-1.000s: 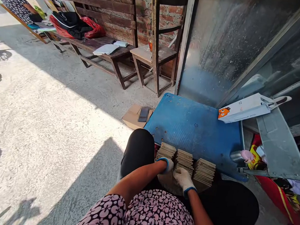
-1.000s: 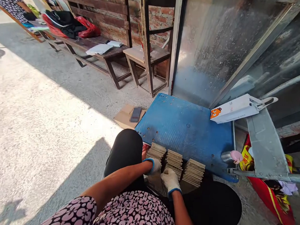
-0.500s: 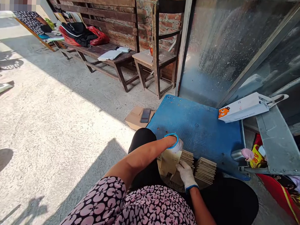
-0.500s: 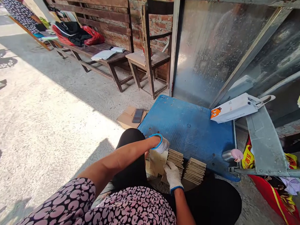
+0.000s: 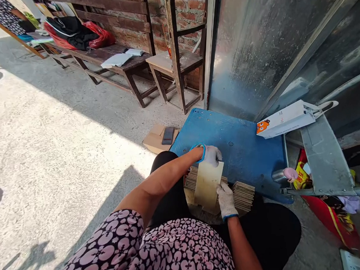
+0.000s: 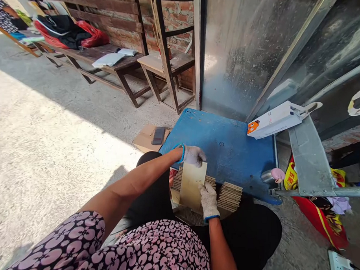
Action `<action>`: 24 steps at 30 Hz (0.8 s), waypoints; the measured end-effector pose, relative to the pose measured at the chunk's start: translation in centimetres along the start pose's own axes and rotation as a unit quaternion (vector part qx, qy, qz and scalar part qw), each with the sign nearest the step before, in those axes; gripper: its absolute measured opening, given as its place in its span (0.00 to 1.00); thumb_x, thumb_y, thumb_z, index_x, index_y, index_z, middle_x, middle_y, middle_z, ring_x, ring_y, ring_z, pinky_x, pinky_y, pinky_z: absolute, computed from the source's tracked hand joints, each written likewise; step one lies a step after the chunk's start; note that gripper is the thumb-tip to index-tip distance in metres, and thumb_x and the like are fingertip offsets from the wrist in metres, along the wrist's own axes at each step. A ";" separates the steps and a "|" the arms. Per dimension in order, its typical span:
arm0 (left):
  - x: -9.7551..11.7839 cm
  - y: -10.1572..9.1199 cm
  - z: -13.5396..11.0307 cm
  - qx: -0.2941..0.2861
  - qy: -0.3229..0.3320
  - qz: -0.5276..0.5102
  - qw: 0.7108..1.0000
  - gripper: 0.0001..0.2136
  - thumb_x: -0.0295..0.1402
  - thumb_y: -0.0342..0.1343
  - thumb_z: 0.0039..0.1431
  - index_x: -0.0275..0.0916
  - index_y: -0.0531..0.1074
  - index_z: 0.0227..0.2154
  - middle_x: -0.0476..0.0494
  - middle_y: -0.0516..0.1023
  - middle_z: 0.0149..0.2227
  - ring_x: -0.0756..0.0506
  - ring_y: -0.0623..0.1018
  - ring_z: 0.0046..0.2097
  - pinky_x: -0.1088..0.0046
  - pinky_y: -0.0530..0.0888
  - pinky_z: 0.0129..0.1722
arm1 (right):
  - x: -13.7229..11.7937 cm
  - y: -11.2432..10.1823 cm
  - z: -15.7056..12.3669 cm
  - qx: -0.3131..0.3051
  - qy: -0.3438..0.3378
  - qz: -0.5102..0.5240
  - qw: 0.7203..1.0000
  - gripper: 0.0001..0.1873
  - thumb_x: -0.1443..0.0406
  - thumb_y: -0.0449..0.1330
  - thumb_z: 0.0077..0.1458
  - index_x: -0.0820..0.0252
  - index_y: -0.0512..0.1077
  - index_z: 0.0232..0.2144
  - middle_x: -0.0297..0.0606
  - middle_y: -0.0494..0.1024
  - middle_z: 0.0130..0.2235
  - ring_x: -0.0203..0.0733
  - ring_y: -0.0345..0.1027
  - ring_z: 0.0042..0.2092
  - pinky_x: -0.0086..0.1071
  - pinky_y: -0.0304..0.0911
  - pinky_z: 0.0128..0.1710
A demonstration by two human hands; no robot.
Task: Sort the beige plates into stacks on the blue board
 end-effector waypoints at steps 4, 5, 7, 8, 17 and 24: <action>-2.3 -0.7 -1.9 0.066 -0.035 -0.051 0.996 0.32 0.34 0.60 0.54 0.34 0.62 0.62 0.40 0.76 0.53 0.44 0.76 0.53 0.75 0.71 0.50 | 0.4 -0.9 0.5 0.036 0.013 0.060 0.997 0.23 0.47 0.58 0.48 0.61 0.75 0.33 0.36 0.76 0.31 0.42 0.67 0.39 0.30 0.63 0.40; -3.6 -0.4 -2.7 0.094 -0.079 -0.054 0.991 0.32 0.36 0.59 0.56 0.33 0.60 0.63 0.38 0.75 0.55 0.43 0.75 0.54 0.74 0.70 0.51 | 0.5 -1.0 0.6 0.046 0.017 0.073 0.996 0.23 0.47 0.58 0.48 0.60 0.75 0.32 0.35 0.76 0.31 0.41 0.67 0.38 0.29 0.63 0.38; -5.6 1.7 -4.3 0.088 -0.144 -0.055 0.984 0.36 0.40 0.59 0.55 0.33 0.55 0.65 0.34 0.73 0.56 0.40 0.74 0.56 0.71 0.70 0.53 | 0.5 -1.3 0.6 0.066 0.029 0.091 0.993 0.21 0.47 0.59 0.47 0.60 0.72 0.29 0.34 0.74 0.30 0.40 0.66 0.36 0.28 0.62 0.35; -6.1 3.2 -5.1 0.076 -0.161 -0.055 0.983 0.39 0.42 0.60 0.54 0.33 0.53 0.65 0.33 0.71 0.58 0.39 0.72 0.58 0.69 0.68 0.54 | 0.6 -1.4 0.6 0.079 0.040 0.099 0.991 0.21 0.47 0.59 0.46 0.60 0.71 0.28 0.34 0.73 0.29 0.39 0.65 0.35 0.27 0.62 0.33; -2.8 12.6 -7.6 0.063 -0.162 0.001 0.985 0.60 0.47 0.68 0.33 0.27 0.40 0.65 0.23 0.58 0.63 0.32 0.60 0.64 0.63 0.60 0.61 | 1.1 -1.7 0.9 0.134 0.098 0.162 0.973 0.15 0.53 0.59 0.42 0.59 0.67 0.24 0.31 0.69 0.25 0.35 0.61 0.29 0.26 0.58 0.27; -3.2 14.4 -7.9 0.076 -0.221 0.029 0.972 0.57 0.49 0.64 0.37 0.34 0.37 0.65 0.25 0.54 0.64 0.30 0.58 0.65 0.57 0.61 0.60 | 0.5 -2.7 0.8 0.155 0.095 0.086 0.980 0.15 0.53 0.57 0.41 0.59 0.69 0.20 0.30 0.69 0.23 0.36 0.59 0.29 0.28 0.56 0.27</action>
Point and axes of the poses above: each hand's wrist, its own z-axis towards the middle knuckle, its own y-axis out of the palm, x = y × z, the point moved 8 cm from there along z, towards the middle knuckle
